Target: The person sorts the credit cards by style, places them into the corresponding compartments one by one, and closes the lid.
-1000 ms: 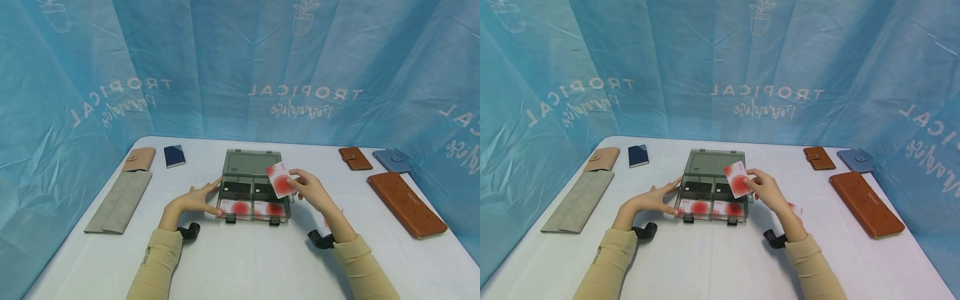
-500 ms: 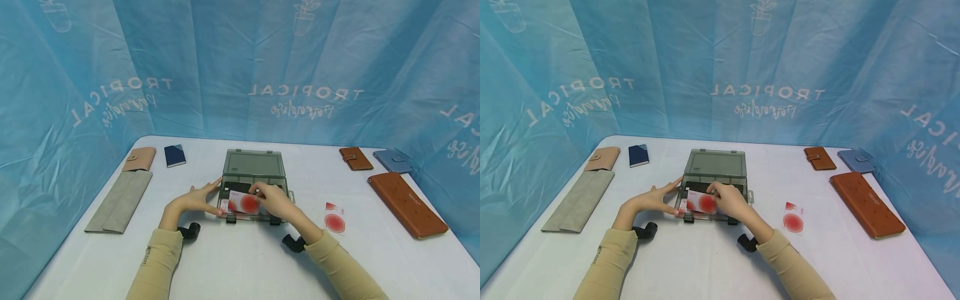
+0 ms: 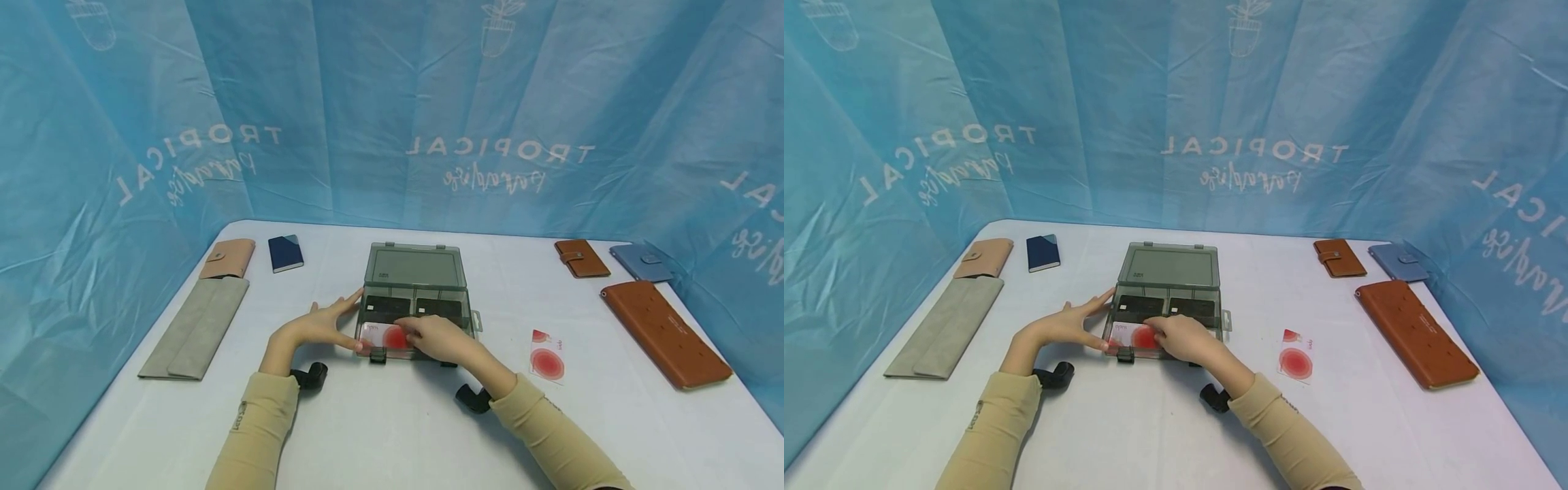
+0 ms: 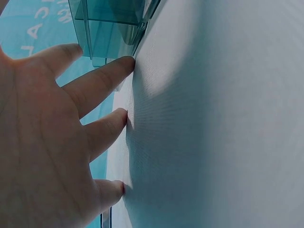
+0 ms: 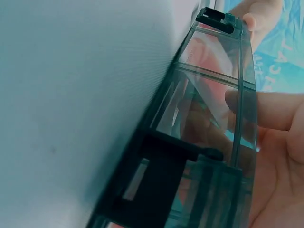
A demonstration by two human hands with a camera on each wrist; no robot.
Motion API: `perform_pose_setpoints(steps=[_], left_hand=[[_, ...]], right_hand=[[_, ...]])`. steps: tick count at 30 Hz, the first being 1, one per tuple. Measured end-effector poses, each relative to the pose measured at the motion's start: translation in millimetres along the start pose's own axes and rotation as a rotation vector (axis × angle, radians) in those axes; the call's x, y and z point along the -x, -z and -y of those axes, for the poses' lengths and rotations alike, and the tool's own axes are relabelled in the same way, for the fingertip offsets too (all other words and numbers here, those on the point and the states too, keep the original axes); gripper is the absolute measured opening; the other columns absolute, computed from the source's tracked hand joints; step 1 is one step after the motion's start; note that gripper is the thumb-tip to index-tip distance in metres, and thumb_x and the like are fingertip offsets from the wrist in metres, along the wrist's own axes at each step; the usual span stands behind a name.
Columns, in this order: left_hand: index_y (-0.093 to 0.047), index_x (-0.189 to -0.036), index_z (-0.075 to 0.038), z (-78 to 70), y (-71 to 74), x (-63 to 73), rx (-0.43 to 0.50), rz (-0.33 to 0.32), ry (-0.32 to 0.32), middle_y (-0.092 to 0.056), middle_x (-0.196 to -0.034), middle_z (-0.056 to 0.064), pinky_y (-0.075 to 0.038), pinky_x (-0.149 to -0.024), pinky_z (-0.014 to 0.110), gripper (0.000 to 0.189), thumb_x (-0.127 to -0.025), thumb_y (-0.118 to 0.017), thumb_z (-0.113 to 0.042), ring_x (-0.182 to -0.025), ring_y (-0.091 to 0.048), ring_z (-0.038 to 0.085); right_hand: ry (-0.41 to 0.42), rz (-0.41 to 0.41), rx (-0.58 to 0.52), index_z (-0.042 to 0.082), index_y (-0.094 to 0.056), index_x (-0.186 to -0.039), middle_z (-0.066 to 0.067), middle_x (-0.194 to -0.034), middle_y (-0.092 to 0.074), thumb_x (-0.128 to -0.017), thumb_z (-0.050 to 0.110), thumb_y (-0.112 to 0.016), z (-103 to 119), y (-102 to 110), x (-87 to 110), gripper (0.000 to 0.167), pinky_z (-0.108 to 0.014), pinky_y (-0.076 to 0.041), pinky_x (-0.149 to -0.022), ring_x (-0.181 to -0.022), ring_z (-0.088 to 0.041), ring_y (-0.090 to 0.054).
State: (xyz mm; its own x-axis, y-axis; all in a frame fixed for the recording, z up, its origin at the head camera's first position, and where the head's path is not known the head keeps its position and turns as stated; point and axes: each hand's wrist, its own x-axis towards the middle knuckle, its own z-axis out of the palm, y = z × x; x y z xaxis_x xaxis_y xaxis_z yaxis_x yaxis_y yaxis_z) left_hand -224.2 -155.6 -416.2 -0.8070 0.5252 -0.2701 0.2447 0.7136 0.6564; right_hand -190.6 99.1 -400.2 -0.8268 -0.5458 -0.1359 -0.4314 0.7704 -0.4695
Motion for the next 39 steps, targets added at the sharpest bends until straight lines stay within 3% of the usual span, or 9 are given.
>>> perform_pose_setpoints(steps=[5,10,16,24,32,39], left_hand=[[-0.005,-0.151,-0.020,1.0,0.2,-0.8,0.005,0.003,-0.003,-0.020,-0.153,0.010,0.012,-0.103,0.065,0.115,-0.066,-0.076,-0.051,-0.140,-0.004,0.036],[-0.005,-0.151,-0.021,1.3,0.1,-0.4,-0.002,0.000,0.003,-0.022,-0.152,0.010,0.013,-0.103,0.064,0.114,-0.066,-0.076,-0.052,-0.141,-0.004,0.035],[-0.005,-0.151,-0.021,-0.5,-0.4,0.9,-0.018,-0.012,-0.004,-0.027,-0.150,0.011,0.012,-0.103,0.065,0.113,-0.068,-0.076,-0.050,-0.140,-0.005,0.036],[-0.005,-0.151,-0.020,-0.2,-0.7,0.9,-0.017,-0.007,0.000,-0.025,-0.151,0.011,0.012,-0.104,0.065,0.112,-0.068,-0.076,-0.050,-0.141,-0.005,0.036],[-0.005,-0.151,-0.021,-0.2,-1.3,0.2,0.000,0.002,0.010,-0.019,-0.153,0.012,0.013,-0.104,0.063,0.113,-0.067,-0.076,-0.051,-0.140,-0.006,0.036],[-0.005,-0.151,-0.020,-1.8,-1.0,1.1,0.010,0.008,0.009,-0.014,-0.153,0.015,0.012,-0.104,0.064,0.112,-0.068,-0.076,-0.050,-0.140,-0.005,0.037]], right_hand=[[-0.023,0.018,0.007,0.015,-0.049,-0.134,-0.004,-0.096,-0.065,-0.094,0.018,-0.054,-2.3,0.1,1.0,0.041,-0.033,-0.047,-0.067,-0.075,-0.013,-0.056],[0.000,-0.058,-0.061,0.015,-0.052,-0.131,-0.001,-0.089,-0.064,-0.093,0.017,-0.054,-10.4,8.7,11.8,0.038,-0.030,-0.046,-0.061,-0.070,-0.011,-0.056],[0.026,-0.178,-0.196,0.011,-0.056,-0.126,-0.003,-0.087,-0.064,-0.092,0.014,-0.055,-35.3,28.4,36.1,0.033,-0.028,-0.045,-0.061,-0.068,-0.010,-0.052],[-0.080,-0.244,-0.298,0.009,-0.056,-0.124,-0.011,-0.091,-0.063,-0.093,0.014,-0.055,-76.5,43.8,75.0,0.032,-0.029,-0.044,-0.059,-0.078,-0.025,-0.056],[-0.225,-0.217,-0.285,0.007,-0.055,-0.124,-0.006,-0.096,-0.061,-0.092,0.018,-0.057,-125.9,54.7,108.8,0.034,-0.033,-0.049,-0.073,-0.091,-0.021,-0.056],[-0.305,-0.144,-0.316,0.001,-0.053,-0.121,-0.013,-0.106,-0.058,-0.085,0.022,-0.065,-160.0,59.6,131.9,0.043,-0.037,-0.050,-0.075,-0.097,-0.027,-0.054]])
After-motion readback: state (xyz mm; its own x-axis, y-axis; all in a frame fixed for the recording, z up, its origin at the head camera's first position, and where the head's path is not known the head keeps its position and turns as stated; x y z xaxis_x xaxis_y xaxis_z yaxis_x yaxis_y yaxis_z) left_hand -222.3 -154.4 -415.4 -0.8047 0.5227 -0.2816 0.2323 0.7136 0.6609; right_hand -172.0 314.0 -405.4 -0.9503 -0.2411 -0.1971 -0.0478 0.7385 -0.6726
